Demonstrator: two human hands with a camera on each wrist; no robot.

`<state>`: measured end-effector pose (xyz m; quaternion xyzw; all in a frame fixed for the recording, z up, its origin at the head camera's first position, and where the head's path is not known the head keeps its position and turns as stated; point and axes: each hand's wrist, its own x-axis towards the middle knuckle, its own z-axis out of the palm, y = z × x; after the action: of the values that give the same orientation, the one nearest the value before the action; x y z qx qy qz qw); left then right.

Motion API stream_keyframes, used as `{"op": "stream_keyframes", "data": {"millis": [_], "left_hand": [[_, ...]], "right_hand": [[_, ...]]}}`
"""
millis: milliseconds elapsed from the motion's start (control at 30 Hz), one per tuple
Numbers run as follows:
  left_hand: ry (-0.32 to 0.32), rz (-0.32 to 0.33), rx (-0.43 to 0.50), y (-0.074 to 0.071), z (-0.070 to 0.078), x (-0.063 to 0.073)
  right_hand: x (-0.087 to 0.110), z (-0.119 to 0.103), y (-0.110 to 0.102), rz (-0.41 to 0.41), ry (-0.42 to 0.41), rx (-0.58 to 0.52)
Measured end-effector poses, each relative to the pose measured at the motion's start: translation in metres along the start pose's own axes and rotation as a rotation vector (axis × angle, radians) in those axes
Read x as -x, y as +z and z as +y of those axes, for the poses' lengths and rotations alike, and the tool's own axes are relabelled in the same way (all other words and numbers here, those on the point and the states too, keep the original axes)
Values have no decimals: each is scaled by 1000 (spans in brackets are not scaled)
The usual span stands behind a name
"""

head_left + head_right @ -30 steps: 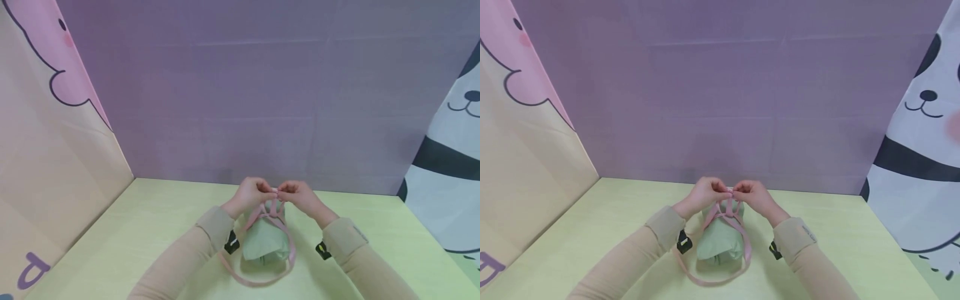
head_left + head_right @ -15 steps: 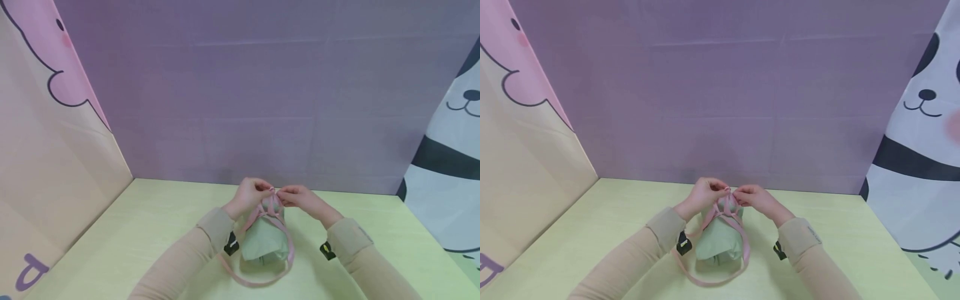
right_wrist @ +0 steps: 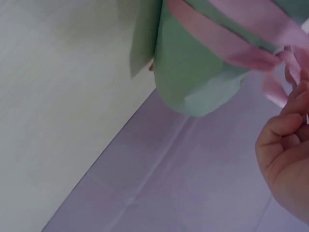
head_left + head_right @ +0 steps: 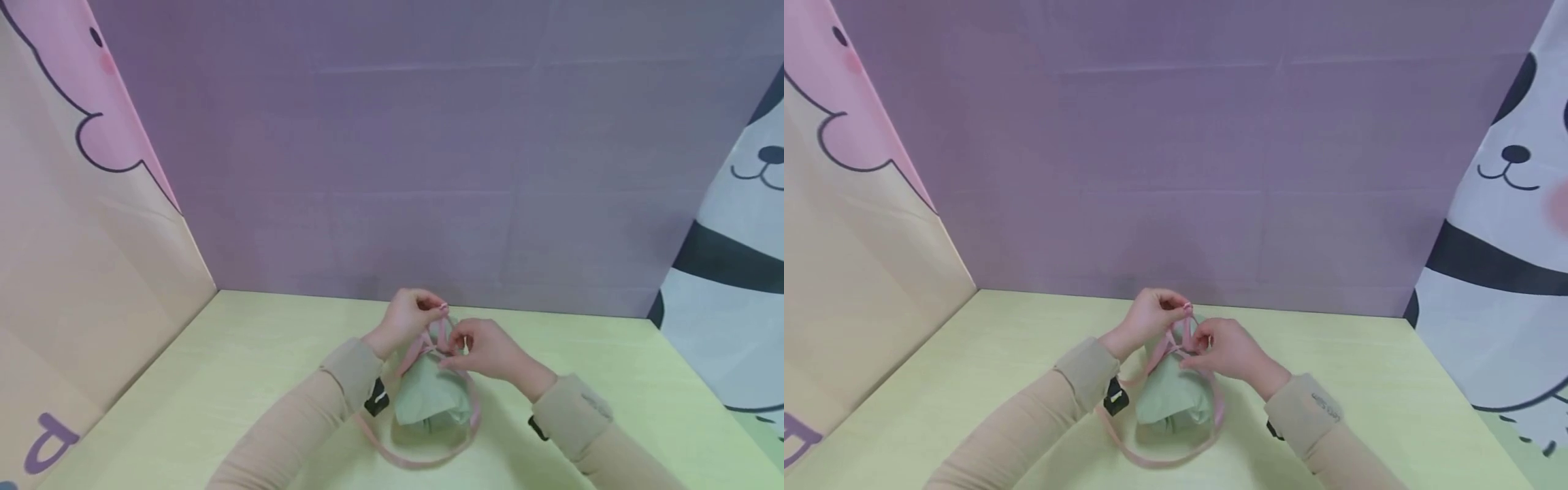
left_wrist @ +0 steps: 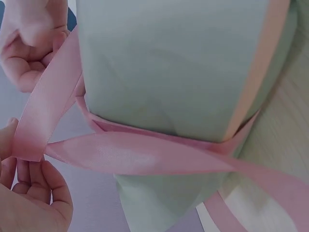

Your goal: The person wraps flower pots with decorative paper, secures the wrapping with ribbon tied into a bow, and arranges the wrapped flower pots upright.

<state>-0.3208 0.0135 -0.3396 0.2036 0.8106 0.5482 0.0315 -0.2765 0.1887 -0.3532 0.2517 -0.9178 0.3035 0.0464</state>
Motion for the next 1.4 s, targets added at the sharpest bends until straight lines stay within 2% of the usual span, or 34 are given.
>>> {"op": "stream_keyframes", "data": {"millis": [67, 167, 400, 500, 700, 867, 1067, 1267, 1400], "left_hand": [[9, 0, -1, 0, 0, 0], [11, -8, 5, 1, 0, 0], [25, -6, 11, 2, 1, 1], [24, -14, 18, 1, 1, 1], [21, -40, 12, 1, 0, 1], [7, -58, 46, 2, 1, 1], [18, -60, 39, 1, 0, 2], [12, -60, 35, 0, -1, 2], [13, -55, 25, 0, -3, 2]], "right_hand": [[0, -2, 3, -3, -34, 32], [1, -1, 2, 5, -34, 33], [-1, 10, -7, 82, 93, -98], [-5, 15, -6, 113, 119, -161], [-15, 19, -2, 30, 159, -280], [-20, 18, 0, -19, 183, -306], [-22, 14, 1, 35, 175, -272], [-24, 15, 5, 73, 153, -122], [-24, 16, 8, 109, 178, -91]]}}
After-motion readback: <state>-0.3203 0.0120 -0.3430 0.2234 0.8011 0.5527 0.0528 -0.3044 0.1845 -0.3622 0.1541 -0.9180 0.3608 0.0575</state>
